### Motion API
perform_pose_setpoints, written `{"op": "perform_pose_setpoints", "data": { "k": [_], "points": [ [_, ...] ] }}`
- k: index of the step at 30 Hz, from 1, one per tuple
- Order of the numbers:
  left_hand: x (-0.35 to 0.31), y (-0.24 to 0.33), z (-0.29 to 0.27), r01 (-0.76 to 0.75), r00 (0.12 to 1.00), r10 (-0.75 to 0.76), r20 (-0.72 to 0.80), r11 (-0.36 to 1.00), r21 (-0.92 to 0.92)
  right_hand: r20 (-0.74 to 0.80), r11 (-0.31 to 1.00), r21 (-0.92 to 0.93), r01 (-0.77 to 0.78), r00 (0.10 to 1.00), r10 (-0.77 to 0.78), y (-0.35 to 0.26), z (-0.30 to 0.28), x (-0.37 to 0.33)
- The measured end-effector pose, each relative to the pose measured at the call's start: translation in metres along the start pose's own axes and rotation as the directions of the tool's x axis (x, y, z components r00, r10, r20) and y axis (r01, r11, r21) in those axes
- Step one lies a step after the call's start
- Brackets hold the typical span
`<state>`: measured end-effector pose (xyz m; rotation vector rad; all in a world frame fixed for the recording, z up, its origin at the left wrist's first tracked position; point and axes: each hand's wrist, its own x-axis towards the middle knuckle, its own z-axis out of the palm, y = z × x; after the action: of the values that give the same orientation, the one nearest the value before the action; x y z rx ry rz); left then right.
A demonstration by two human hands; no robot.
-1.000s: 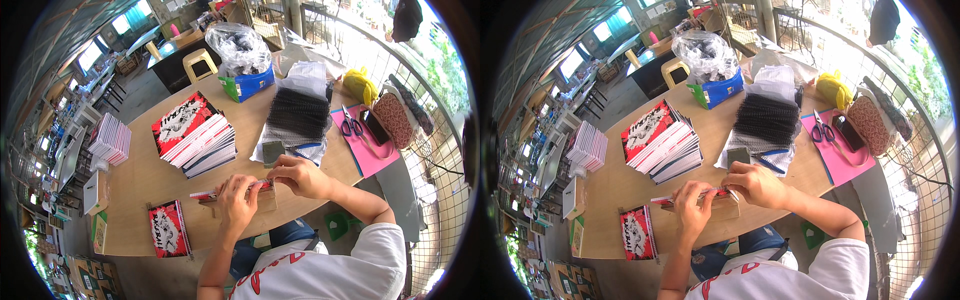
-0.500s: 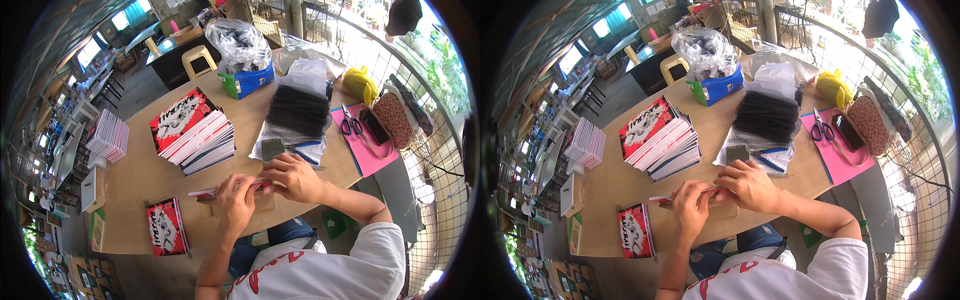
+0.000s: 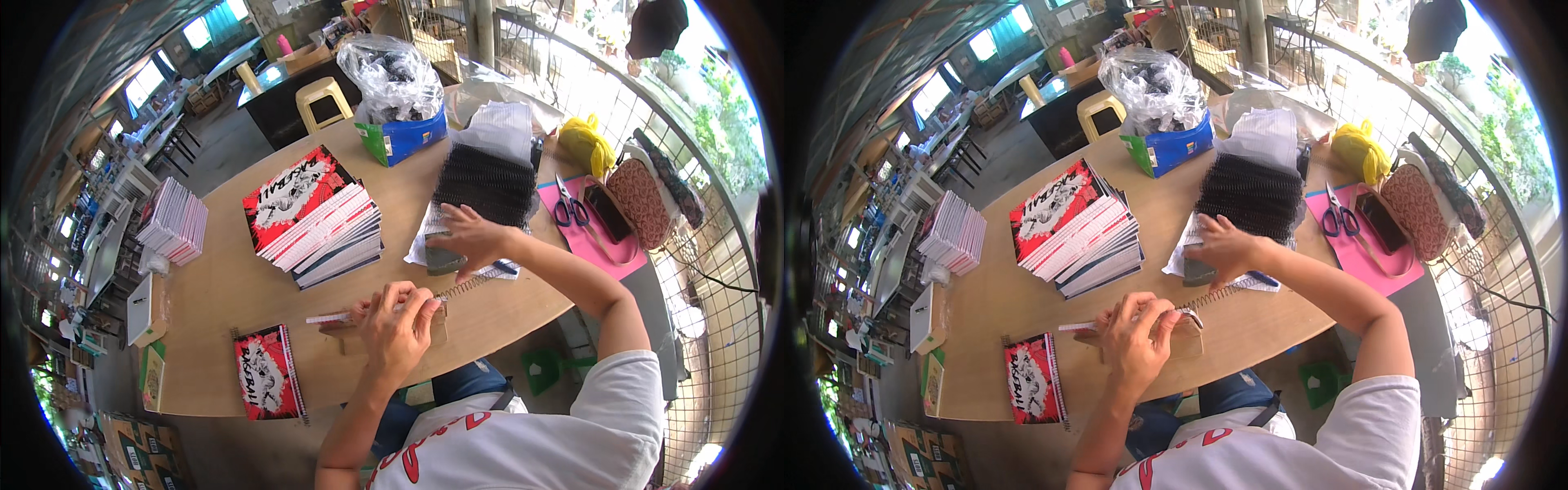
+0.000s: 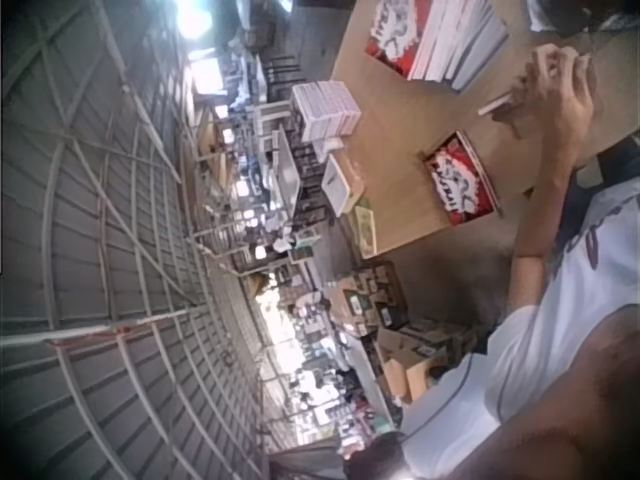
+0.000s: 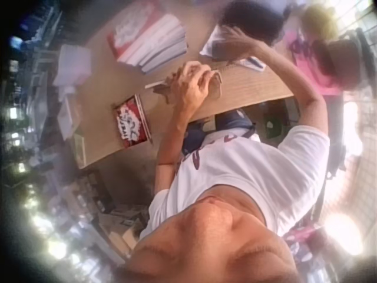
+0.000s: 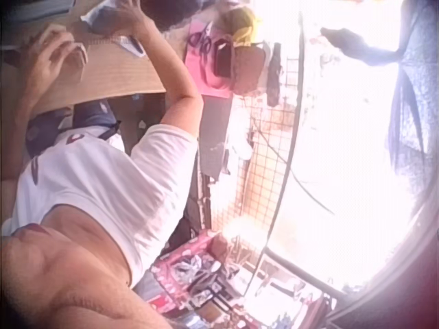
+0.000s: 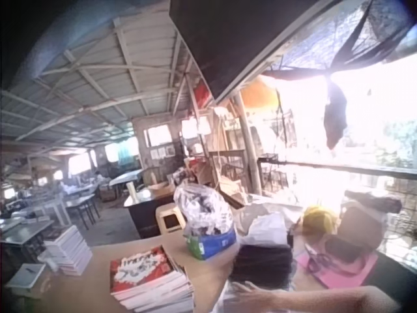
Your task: The person binds notebooks by threading a spiral coil through pre-punched holes and then uses a blue pair of pliers to crimp the ends of the coil.
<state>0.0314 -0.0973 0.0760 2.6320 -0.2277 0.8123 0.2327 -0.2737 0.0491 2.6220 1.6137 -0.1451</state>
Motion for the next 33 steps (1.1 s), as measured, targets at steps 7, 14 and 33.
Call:
{"op": "perform_pose_setpoints", "data": {
  "k": [7,14,33],
  "points": [
    [0.003,-0.008,-0.007,0.022,0.993,-0.019,-0.12,1.0,0.022,-0.084,0.598,0.789,0.142,0.989,-0.124,0.014,-0.043,-0.001],
    [-0.008,-0.028,-0.002,-0.01,0.999,0.008,-0.042,0.999,-0.046,0.074,0.361,0.929,0.08,0.916,-0.394,0.001,-0.032,0.006],
    [-0.008,-0.042,-0.017,0.064,0.993,-0.07,-0.091,0.996,-0.067,0.069,0.556,0.829,0.065,0.974,-0.217,-0.015,-0.028,0.016]
  ]
}}
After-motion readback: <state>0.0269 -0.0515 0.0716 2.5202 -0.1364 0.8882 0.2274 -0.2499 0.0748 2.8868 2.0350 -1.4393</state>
